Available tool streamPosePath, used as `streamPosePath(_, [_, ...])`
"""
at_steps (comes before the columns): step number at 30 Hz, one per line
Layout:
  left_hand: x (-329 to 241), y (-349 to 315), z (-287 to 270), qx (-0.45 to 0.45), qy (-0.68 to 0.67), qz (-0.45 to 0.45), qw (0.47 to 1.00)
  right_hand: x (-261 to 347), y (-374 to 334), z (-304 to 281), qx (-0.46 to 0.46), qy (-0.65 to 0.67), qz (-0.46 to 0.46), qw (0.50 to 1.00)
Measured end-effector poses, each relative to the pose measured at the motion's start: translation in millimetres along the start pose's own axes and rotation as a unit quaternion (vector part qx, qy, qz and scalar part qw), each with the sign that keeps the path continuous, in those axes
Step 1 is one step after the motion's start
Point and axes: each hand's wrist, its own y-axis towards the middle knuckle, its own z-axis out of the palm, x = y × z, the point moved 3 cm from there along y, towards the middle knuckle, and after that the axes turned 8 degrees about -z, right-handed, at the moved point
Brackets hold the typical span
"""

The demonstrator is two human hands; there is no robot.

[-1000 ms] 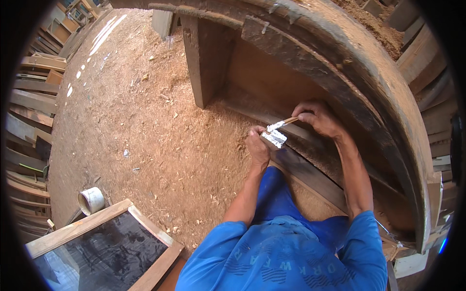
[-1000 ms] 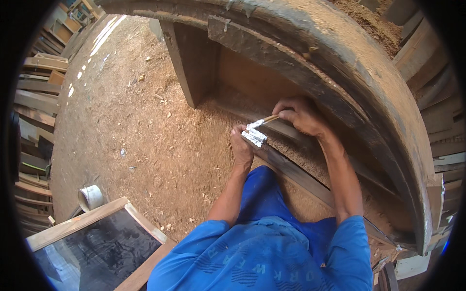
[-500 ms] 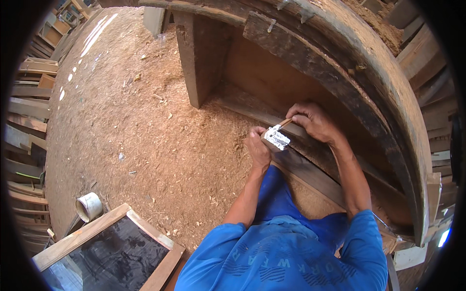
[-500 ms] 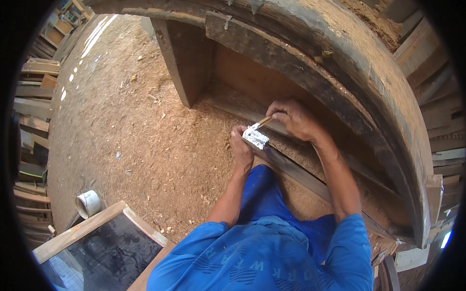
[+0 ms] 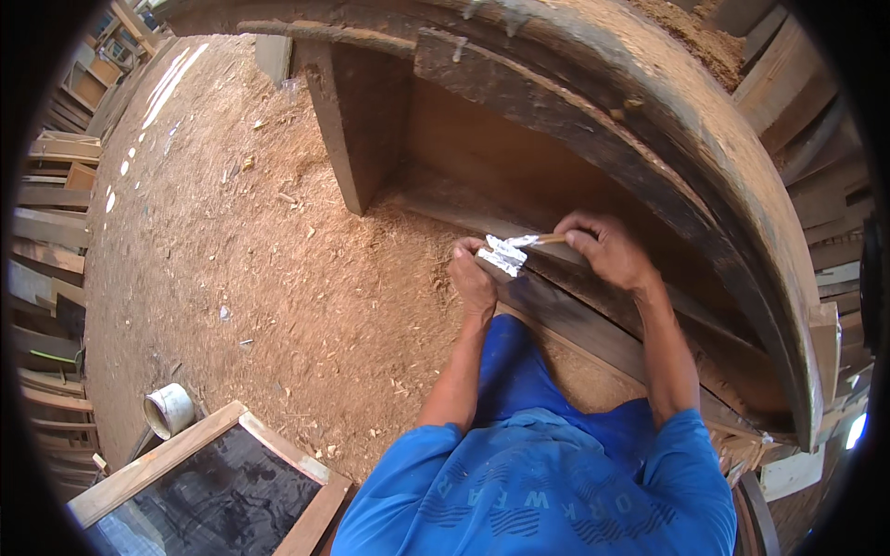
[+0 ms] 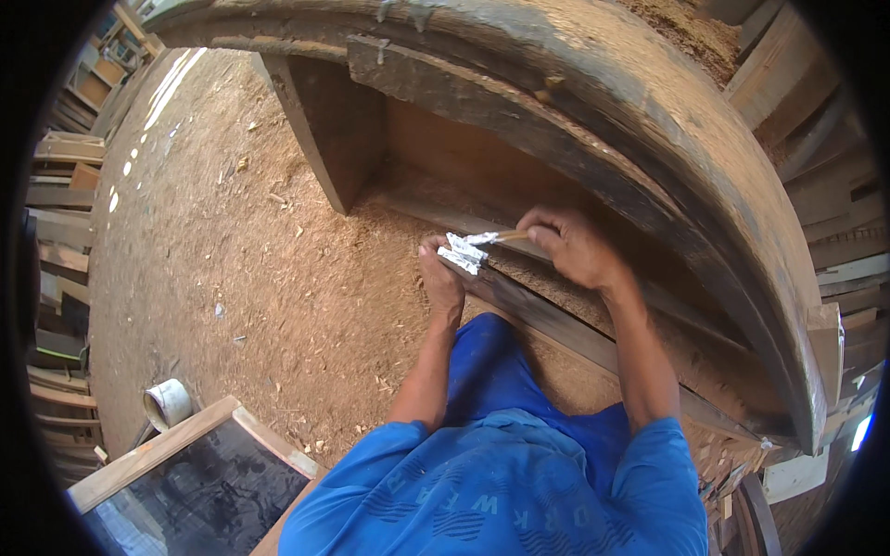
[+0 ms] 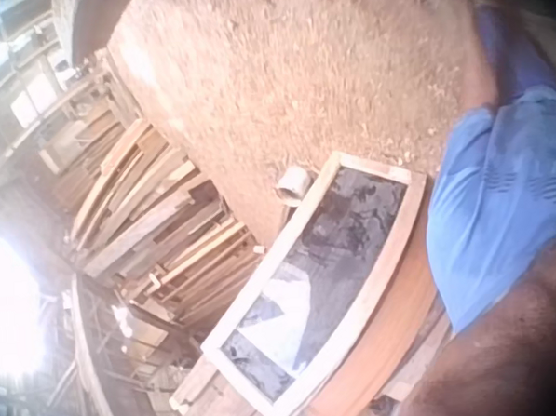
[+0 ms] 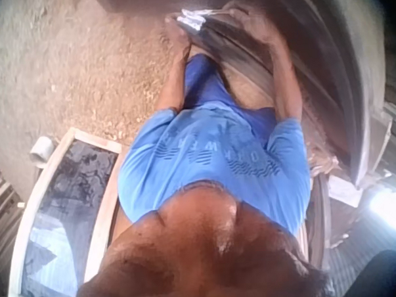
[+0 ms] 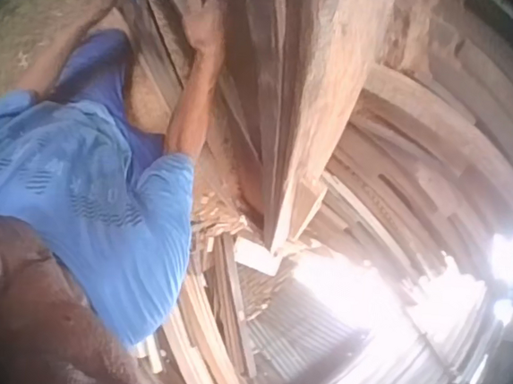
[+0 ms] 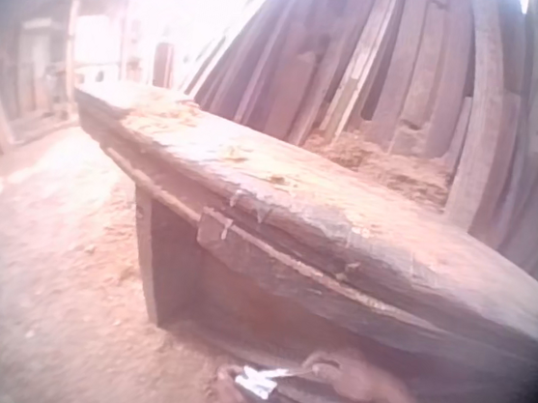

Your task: The person scrapes a small wooden piece with a chisel and then applies glue to the edges and joints of a wooden frame and strips using a stick.

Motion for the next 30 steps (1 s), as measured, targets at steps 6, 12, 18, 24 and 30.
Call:
streamPosePath(6, [-19.2, 0.9, 6.2, -0.085, 0.029, 0.023, 0.996, 18.2, -39.5, -3.3, -0.161, 0.026, -0.009, 0.987])
streamPosePath(12, [-29.8, 4.6, 9.4, -0.051, 0.083, 0.067, 0.993, 8.7, -60.3, -0.3, -0.151, -0.035, -0.081, 0.985])
streamPosePath(18, [10.0, 45.3, -17.8, -0.104, 0.102, 0.118, 0.982, 26.7, -160.8, -27.2, -0.235, 0.024, -0.022, 0.971])
streamPosePath(24, [4.8, 52.6, 12.9, -0.02, 0.177, 0.202, 0.963, -24.7, -291.9, -19.0, -0.299, 0.261, -0.004, 0.918])
streamPosePath(30, [9.6, 81.8, 36.6, 0.033, 0.283, 0.189, 0.94, -61.3, -442.9, -18.8, -0.41, 0.298, 0.044, 0.861])
